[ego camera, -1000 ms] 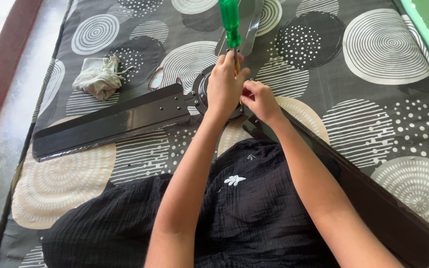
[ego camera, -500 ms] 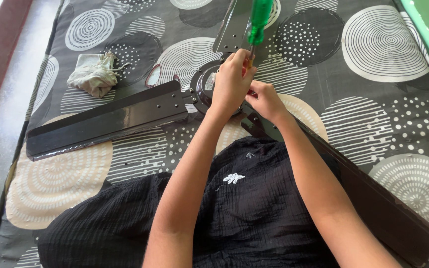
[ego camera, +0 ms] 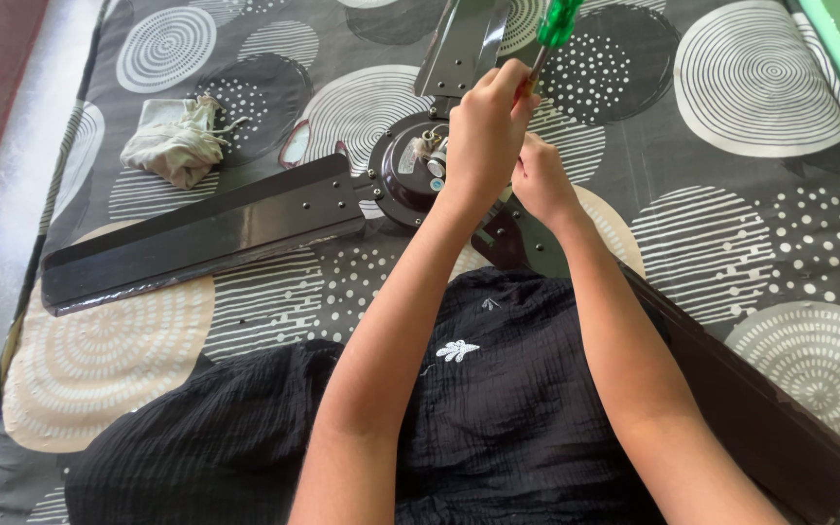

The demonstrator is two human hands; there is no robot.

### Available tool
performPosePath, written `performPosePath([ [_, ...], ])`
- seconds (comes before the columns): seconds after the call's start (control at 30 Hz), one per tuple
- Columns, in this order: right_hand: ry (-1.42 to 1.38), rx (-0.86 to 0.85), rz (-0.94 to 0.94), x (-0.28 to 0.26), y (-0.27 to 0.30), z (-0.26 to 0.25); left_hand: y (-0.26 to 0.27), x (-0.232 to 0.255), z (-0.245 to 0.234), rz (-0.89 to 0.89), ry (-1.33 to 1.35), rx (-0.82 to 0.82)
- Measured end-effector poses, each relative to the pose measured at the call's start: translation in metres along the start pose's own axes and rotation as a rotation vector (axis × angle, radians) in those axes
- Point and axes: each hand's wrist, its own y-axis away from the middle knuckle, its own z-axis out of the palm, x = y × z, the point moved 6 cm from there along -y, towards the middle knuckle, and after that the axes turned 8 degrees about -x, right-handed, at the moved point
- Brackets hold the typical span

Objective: The person sits on a patterned mat and uses a screwdriver to tighten screws on the central hub of a ceiling fan. They adjust the fan blades and the motor housing while working on the fan components.

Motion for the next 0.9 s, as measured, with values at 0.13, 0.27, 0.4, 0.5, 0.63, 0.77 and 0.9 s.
performPosePath([
  [0.13, -0.011, 0.005, -0.051, 0.0, 0.0, 0.0, -0.003, -0.004, 0.001, -0.026, -0.017, 0.004],
  [0.27, -0.022, -0.011, -0.017, 0.002, -0.001, 0.003, -0.003, -0.007, -0.001, -0.036, -0.032, -0.003],
  [0.4, -0.033, -0.024, 0.008, 0.003, -0.001, 0.007, -0.003, -0.009, -0.001, -0.053, -0.044, -0.015],
  [0.5, -0.045, -0.019, -0.001, 0.004, -0.001, 0.008, -0.003, -0.01, 0.002, -0.086, -0.054, -0.032],
  [0.63, -0.034, -0.052, 0.026, 0.01, 0.0, 0.01, -0.001, -0.01, 0.004, -0.113, -0.077, -0.042],
  [0.77, -0.051, -0.039, -0.055, 0.011, 0.0, 0.01, -0.001, -0.009, 0.001, -0.123, -0.107, -0.023],
  [0.9, -0.084, -0.083, 0.064, 0.019, -0.002, 0.012, 0.001, -0.008, -0.002, -0.171, -0.14, -0.009],
])
